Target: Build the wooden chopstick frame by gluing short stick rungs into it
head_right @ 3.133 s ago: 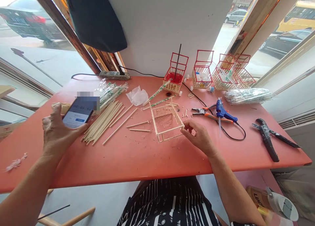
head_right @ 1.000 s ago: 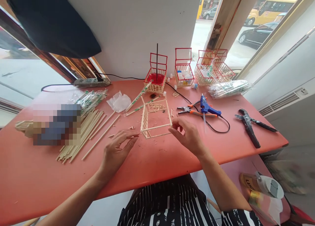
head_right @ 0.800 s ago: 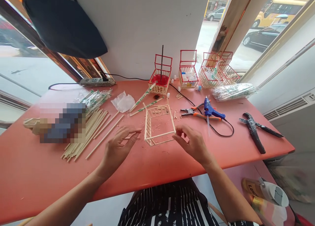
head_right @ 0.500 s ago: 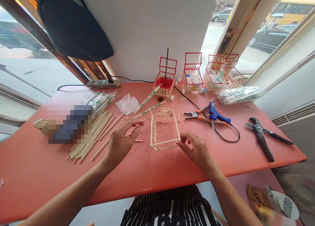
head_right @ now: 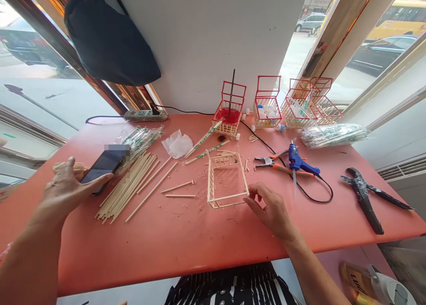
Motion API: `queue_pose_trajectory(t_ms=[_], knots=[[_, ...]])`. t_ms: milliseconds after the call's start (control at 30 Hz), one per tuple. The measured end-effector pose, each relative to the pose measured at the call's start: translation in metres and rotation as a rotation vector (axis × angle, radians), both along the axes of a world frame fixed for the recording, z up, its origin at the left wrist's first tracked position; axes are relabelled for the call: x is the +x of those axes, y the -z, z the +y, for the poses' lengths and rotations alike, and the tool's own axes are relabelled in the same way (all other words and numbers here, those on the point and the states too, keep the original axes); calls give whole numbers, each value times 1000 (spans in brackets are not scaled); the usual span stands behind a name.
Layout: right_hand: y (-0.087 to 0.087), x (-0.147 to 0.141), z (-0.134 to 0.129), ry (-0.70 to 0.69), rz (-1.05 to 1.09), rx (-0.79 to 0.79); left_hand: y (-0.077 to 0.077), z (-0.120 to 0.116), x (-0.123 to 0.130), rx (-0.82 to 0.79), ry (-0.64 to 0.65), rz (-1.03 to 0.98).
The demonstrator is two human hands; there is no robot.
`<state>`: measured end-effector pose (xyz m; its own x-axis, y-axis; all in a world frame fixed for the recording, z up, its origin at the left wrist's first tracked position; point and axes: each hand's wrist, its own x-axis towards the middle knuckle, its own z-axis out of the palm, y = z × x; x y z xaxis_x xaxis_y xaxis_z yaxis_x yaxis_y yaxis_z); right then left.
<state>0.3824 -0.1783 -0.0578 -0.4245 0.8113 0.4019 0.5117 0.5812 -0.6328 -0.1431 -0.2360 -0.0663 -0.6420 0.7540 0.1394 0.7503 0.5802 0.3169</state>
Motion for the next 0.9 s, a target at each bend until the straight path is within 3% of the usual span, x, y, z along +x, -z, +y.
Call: queue_pose_trajectory(t_ms=[133,433,900], knots=[[0,0,0,22,-9,-25,-7,2,14,-63,-86,-160],[-1,-2,0,15,-24,-20,2,-2,36,135,-58,-83],[1,-1,-1,8,-22,-49,4,-5,44,191,-72,-95]])
